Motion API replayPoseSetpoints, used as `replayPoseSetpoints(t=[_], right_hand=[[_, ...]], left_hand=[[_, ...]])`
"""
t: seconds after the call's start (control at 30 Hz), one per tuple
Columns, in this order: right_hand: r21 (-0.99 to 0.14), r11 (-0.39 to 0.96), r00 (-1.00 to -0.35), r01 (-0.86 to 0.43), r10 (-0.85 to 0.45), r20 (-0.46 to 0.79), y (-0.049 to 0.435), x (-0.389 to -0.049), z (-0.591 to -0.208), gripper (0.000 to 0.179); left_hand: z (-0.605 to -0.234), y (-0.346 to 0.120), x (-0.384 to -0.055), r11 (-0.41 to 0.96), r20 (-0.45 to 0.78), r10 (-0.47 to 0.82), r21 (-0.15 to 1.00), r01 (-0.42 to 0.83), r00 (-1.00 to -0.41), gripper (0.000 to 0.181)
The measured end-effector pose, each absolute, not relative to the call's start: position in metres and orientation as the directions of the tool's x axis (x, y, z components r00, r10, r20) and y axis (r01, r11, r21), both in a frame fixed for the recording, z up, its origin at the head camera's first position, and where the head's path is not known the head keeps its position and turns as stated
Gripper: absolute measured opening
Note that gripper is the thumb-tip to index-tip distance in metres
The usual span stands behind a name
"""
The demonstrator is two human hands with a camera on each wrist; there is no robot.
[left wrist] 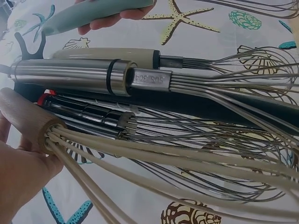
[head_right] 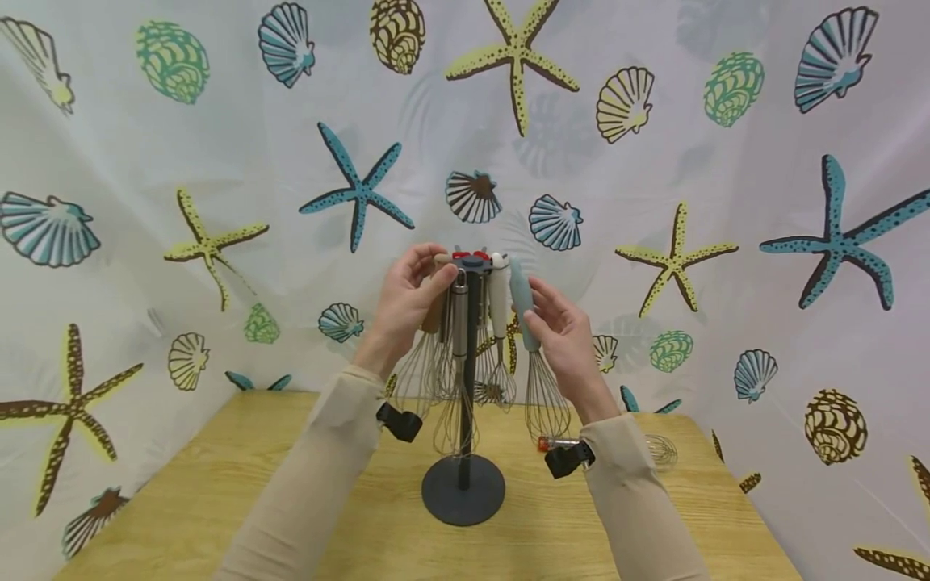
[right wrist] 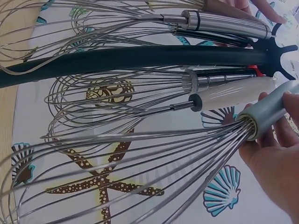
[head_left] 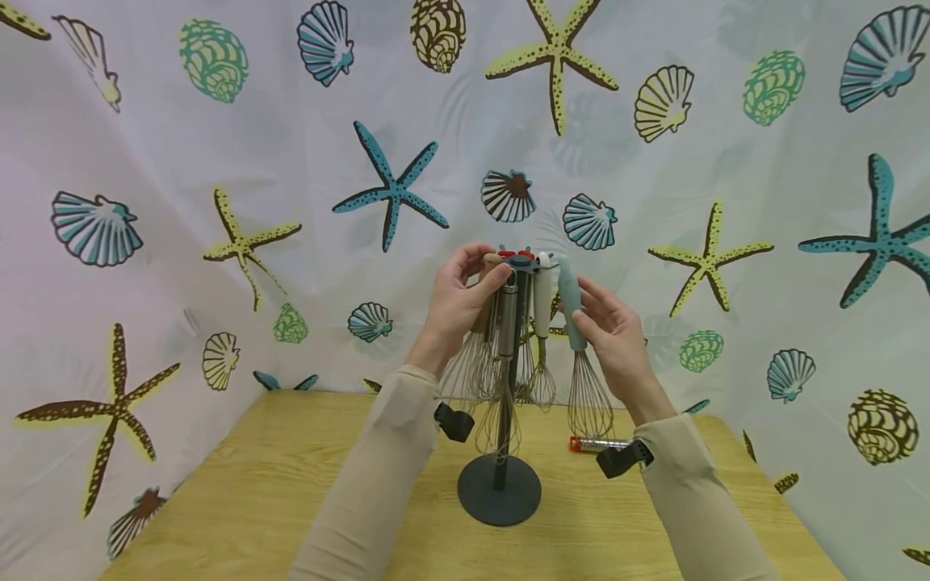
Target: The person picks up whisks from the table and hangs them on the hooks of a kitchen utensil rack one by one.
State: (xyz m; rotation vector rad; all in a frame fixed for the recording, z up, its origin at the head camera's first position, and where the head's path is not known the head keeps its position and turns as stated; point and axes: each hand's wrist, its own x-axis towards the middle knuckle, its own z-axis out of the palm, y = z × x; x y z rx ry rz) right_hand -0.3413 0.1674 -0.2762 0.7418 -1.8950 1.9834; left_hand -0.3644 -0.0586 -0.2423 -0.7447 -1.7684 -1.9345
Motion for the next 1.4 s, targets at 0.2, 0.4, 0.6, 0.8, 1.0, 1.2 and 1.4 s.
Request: replayPoseSetpoints(t=[0.2, 0.4, 0.6, 0.8, 1.0, 1.2, 1.4], right_hand=[[-0.834, -0.083, -0.825, -0.545, -0.123, 0.551, 0.167, -0.342, -0.275, 0.050], [-0.837, -0.079, -0.828, -0.542, -0.121, 0.547, 0.165, -0.341, -0.273, 0.051], [-0.830, -0.050, -0.822, -0.555, -0.125, 0.556, 0.161, -0.342, -0.273, 0.051], [-0.833, -0.020, -0.824, -0.553, -0.131, 0.551, 0.156, -0.344, -0.276, 0.052], [-0.834, -0.014, -0.825, -0.552, -0.134, 0.548, 0.154, -0.344, -0.278, 0.053], [-0.826, -0.001, -0.817, -0.564, -0.144, 0.558, 0.155, -0.344, -0.281, 0.053], [-0.822, 0.003, -0.811, -0.570, -0.168, 0.561, 0.156, -0.344, -0.286, 0.056]], left_hand=[[-0.243, -0.056, -0.366, -0.114, 0.640, 0.044, 0.766, 0.633, -0.767, 0.045], [-0.242, -0.055, -0.365, -0.113, 0.639, 0.041, 0.767, 0.632, -0.768, 0.044], [-0.241, -0.055, -0.364, -0.107, 0.635, 0.042, 0.771, 0.628, -0.772, 0.043], [-0.242, -0.057, -0.364, -0.101, 0.628, 0.045, 0.776, 0.622, -0.777, 0.042], [-0.242, -0.059, -0.364, -0.095, 0.620, 0.052, 0.784, 0.614, -0.783, 0.041], [-0.243, -0.060, -0.365, -0.094, 0.616, 0.055, 0.786, 0.611, -0.785, 0.042], [-0.244, -0.061, -0.365, -0.091, 0.615, 0.055, 0.788, 0.609, -0.787, 0.041]])
